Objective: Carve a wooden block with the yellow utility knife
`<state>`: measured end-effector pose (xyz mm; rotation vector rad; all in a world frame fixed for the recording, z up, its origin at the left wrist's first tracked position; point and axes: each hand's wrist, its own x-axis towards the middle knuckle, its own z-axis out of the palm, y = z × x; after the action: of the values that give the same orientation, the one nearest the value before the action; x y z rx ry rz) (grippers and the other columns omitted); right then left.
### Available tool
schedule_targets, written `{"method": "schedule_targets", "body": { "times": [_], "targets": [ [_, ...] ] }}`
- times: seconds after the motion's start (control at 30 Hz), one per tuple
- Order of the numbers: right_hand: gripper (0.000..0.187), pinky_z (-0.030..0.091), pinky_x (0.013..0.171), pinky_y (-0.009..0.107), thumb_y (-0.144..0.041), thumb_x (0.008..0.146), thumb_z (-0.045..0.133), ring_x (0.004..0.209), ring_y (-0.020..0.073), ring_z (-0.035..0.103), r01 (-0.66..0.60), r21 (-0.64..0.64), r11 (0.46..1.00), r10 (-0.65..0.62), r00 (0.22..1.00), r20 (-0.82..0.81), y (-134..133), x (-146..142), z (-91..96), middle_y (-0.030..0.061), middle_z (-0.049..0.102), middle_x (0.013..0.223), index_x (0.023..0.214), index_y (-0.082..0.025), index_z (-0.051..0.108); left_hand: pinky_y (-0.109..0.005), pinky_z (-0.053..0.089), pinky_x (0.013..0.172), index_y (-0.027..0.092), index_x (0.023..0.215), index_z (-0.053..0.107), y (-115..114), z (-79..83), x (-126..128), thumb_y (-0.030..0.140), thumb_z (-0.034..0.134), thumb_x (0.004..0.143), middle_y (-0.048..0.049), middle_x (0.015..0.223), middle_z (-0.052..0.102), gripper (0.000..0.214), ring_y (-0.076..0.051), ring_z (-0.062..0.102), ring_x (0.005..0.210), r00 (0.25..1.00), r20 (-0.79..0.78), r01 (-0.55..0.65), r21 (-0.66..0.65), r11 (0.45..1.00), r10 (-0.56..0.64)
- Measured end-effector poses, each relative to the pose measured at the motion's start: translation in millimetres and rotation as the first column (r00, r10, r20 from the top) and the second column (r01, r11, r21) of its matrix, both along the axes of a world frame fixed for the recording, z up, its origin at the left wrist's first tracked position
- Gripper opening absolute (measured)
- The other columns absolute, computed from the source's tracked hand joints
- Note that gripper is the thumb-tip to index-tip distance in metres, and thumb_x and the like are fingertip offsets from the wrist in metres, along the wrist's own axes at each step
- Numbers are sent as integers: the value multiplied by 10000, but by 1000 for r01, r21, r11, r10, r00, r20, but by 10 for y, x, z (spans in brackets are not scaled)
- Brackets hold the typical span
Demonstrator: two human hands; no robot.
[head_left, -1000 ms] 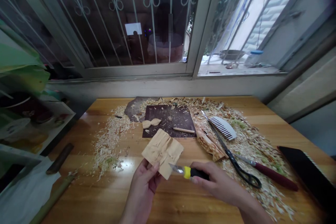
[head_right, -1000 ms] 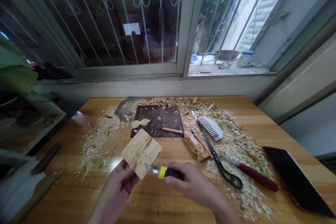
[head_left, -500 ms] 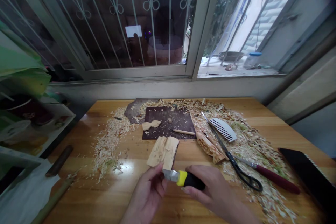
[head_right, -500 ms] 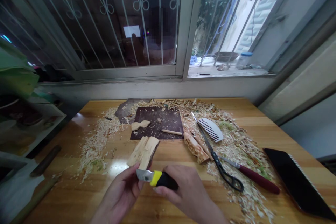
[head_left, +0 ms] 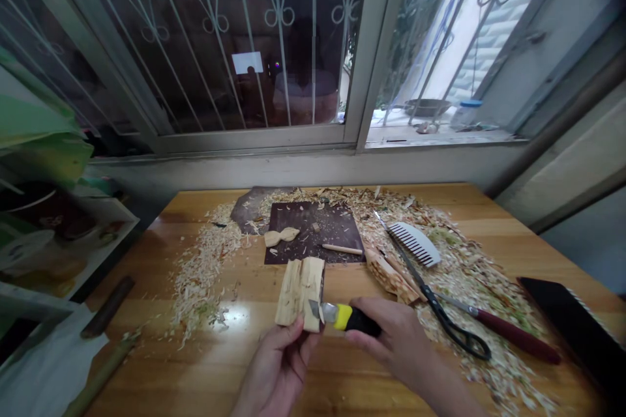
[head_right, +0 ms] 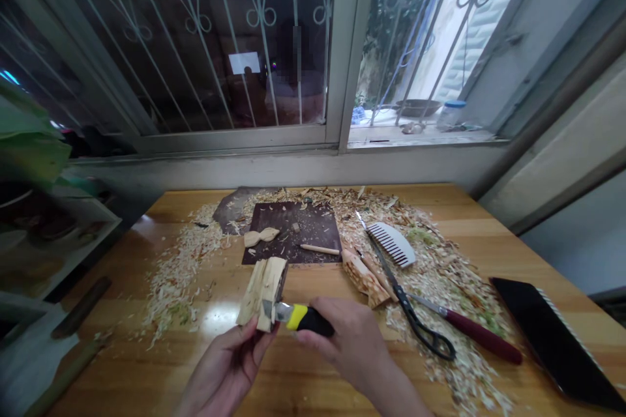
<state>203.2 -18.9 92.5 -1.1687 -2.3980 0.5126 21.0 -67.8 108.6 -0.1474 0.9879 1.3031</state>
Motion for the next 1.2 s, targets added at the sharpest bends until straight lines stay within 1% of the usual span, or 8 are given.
{"method": "schedule_targets", "body": {
  "times": [0.2, 0.37, 0.47, 0.57, 0.73, 0.9, 1.07, 1.2],
  "targets": [
    [339, 338, 527, 230, -503, 809, 410, 601, 150, 537, 188, -34, 982, -188, 982, 6, 138, 68, -51, 13, 594, 665, 841, -205, 570, -221, 540, 639, 55, 1052, 536, -3, 52, 11, -27, 526, 701, -124, 837, 675, 360, -184, 654, 762, 999, -45, 28, 27, 999, -26],
    [310, 324, 497, 212, -485, 809, 416, 553, 112, 470, 141, -301, 943, -200, 965, -173, 171, 57, -132, -24, 524, 602, 792, -205, 549, -235, 504, 746, 173, 1144, 498, -7, 2, 27, 61, 645, 643, -89, 1024, 644, 535, -193, 608, 926, 965, -253, -19, 177, 984, 65],
    [388, 272, 423, 197, -541, 805, 364, 451, 79, 371, 4, -541, 841, -260, 880, -397, 162, -20, -223, -55, 405, 511, 733, -183, 496, -283, 490, 764, 178, 1145, 489, 34, -79, 2, 132, 701, 594, -110, 1056, 633, 592, -224, 598, 947, 927, -360, -21, 216, 976, 100],
    [433, 233, 389, 192, -605, 761, 374, 395, 64, 314, -100, -666, 740, -363, 773, -520, 171, -107, -289, -80, 349, 481, 745, -183, 465, -313, 486, 762, 152, 1097, 512, 74, -172, -26, 175, 748, 523, -132, 1011, 651, 621, -248, 599, 942, 906, -414, 0, 210, 978, 89],
    [474, 204, 374, 184, -547, 699, 526, 376, 38, 308, -51, -744, 666, -563, 619, -547, 179, -207, -237, -70, 439, 594, 996, -184, 456, -334, 467, 801, 116, 955, 575, 76, -224, -38, 181, 752, 505, -153, 977, 662, 488, -256, 600, 939, 897, -442, 113, 253, 961, 11],
    [569, 195, 362, 177, -461, 629, 641, 367, 36, 286, -127, -778, 615, -576, 602, -553, 145, -260, -166, -94, 407, 531, 1085, -185, 444, -333, 468, 789, 117, 929, 616, 72, -176, -30, 170, 752, 502, -152, 964, 668, 451, -255, 612, 900, 874, -482, 234, 304, 923, -63],
    [398, 183, 352, 158, -491, 603, 659, 349, 32, 289, -153, -840, 520, -651, 566, -506, 154, -273, -344, -109, 372, 437, 778, -187, 469, -328, 459, 788, 155, 1016, 575, 52, -163, 42, 200, 718, 576, -133, 980, 660, 465, -232, 610, 888, 849, -525, 246, 310, 919, -50],
    [399, 200, 357, 150, -488, 612, 660, 334, 16, 259, -342, -846, 410, -753, 396, -525, 193, -242, -468, -110, 359, 403, 632, -192, 394, -292, 466, 701, 172, 990, 592, 16, -197, 33, 341, 644, 661, -117, 965, 650, 373, -198, 616, 786, 767, -641, 223, 251, 942, -11]
  ]
}}
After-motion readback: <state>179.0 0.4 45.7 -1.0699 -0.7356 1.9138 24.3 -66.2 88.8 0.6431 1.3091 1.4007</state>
